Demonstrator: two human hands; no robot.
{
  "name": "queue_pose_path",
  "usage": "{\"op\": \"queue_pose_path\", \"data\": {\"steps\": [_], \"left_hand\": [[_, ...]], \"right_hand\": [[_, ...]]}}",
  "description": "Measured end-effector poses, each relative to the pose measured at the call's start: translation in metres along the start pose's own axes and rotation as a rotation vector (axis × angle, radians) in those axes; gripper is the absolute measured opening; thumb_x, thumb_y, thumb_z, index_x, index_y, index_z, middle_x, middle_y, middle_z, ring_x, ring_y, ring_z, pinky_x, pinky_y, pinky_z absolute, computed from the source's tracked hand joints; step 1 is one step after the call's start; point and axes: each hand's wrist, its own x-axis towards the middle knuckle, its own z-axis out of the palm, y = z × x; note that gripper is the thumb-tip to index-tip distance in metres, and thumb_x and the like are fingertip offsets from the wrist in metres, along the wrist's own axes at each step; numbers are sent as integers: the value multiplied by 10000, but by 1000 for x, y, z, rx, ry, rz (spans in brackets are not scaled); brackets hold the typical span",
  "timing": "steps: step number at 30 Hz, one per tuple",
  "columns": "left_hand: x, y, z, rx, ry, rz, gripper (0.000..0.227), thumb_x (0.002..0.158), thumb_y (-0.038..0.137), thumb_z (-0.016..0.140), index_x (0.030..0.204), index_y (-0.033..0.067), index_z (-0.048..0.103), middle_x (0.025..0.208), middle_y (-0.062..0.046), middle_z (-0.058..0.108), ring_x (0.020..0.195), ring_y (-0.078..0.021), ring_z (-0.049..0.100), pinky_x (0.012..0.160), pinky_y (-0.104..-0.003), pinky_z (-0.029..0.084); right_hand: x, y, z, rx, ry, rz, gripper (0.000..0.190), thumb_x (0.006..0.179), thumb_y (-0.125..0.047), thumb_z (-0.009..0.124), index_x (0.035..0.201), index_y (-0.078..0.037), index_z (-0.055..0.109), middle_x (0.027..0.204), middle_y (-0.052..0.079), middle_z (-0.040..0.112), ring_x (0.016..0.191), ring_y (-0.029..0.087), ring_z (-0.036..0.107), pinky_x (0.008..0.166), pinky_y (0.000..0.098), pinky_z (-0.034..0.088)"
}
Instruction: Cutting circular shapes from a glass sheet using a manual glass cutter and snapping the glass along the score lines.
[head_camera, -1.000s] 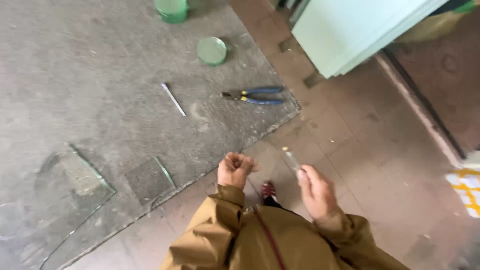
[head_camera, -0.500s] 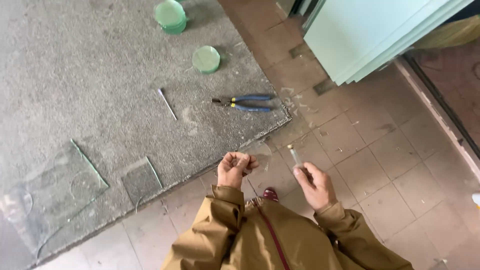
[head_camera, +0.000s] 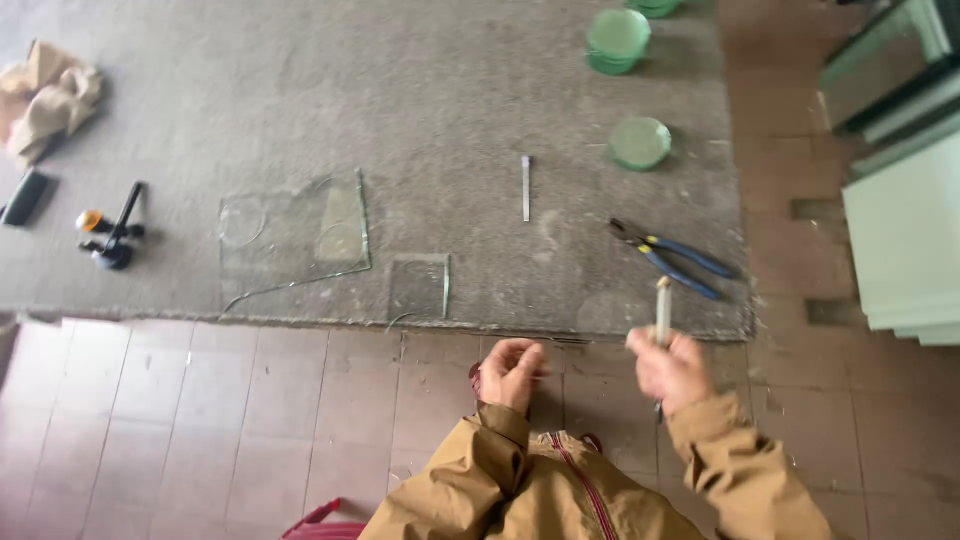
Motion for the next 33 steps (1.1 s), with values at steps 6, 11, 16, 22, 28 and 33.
{"op": "queue_pose_path", "data": {"steps": [6, 11, 16, 22, 28, 33], "left_hand": [[68, 14, -127, 600, 637, 106, 200, 784, 321, 777, 978, 302, 731, 869, 12, 721, 846, -193, 720, 781, -348, 581], [113, 77, -177, 972, 589, 43, 431, 783, 432, 807, 1138, 249, 644, 1076, -13, 600, 1085, -284, 636, 927, -421, 552], [153, 114, -153, 1166, 400, -265, 648, 720, 647, 810, 1193, 241, 635, 1247, -27, 548, 1255, -288, 570, 1021, -439, 499], [166, 125, -157, 1161, 347, -441, 671, 734, 594, 863, 1200, 210, 569, 1304, -41, 482, 1295, -275, 503, 1007, -434, 501], [162, 73, -161, 760, 354, -264, 613, 691, 414, 928, 1102, 212, 522, 948, -7, 758, 1101, -286, 710, 964, -442, 540], [125, 17, -135, -448, 395, -272, 184, 847, 49, 813, 981, 60, 688, 837, -182, 707, 711, -327, 773, 485, -310, 590]], "right_hand": [[177, -22, 32, -355, 117, -104, 265, 947, -261, 780, 827, -111, 598, 487, 52, 472, 342, 118, 459, 300, 273, 382], [259, -22, 64, -495, 235, -144, 317, 960, -320, 751, 780, -101, 608, 507, 111, 531, 381, 200, 554, 360, 343, 481], [333, -55, 33, -302, 449, -161, 223, 964, -233, 726, 882, -72, 596, 586, 130, 576, 411, 201, 589, 375, 385, 535], [327, -72, 18, -577, 451, -170, 260, 938, -292, 808, 932, -58, 695, 722, 145, 678, 562, 225, 694, 510, 436, 610], [170, -97, 104, -512, 192, -326, 119, 1034, -227, 667, 1141, -177, 680, 640, 28, 529, 423, 72, 485, 330, 238, 460], [155, -67, 132, -268, -169, -115, 301, 1013, -263, 599, 915, 13, 671, 675, 127, 525, 425, 131, 480, 291, 275, 415]]}}
